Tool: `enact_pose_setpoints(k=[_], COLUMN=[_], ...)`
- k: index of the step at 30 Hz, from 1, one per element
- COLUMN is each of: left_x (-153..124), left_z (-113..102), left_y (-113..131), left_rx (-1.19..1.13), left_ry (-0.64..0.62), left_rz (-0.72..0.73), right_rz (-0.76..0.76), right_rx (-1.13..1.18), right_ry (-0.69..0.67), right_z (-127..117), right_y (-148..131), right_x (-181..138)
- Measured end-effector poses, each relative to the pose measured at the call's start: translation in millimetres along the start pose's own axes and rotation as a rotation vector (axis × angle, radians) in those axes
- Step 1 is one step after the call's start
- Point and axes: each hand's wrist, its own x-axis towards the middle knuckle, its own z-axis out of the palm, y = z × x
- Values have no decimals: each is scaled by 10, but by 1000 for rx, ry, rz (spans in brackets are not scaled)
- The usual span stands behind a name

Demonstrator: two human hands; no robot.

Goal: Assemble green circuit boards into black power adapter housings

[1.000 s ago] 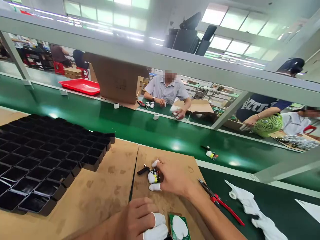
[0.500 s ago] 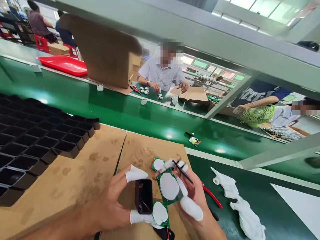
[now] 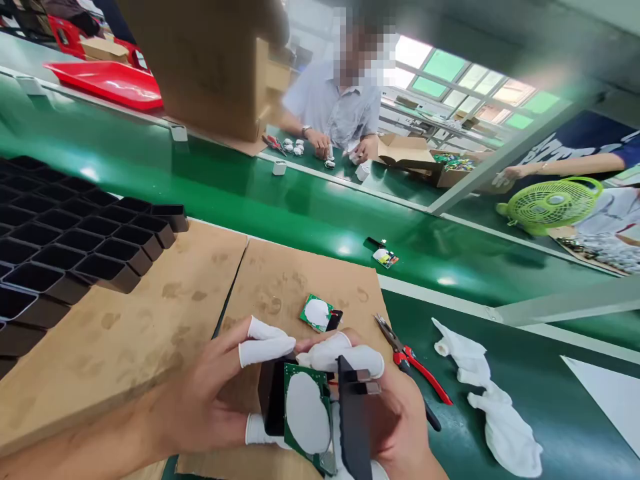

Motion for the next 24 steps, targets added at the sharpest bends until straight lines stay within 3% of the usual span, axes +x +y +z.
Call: enact_pose_setpoints(k=[5, 13, 24], left_x=[-45, -18, -42], left_z=[60, -11, -13], left_y=[-30, -7, -11], left_rx=[-36, 47, 70], left_ry=[55, 17, 9], left_rz=[-12, 10, 14], right_rz=[-41, 48, 75], right_rx=[121, -16, -59], right_ry=[40, -39, -3], right_z=[-49, -28, -21], right_y=[-52, -76, -43], right_x=[26, -36, -45])
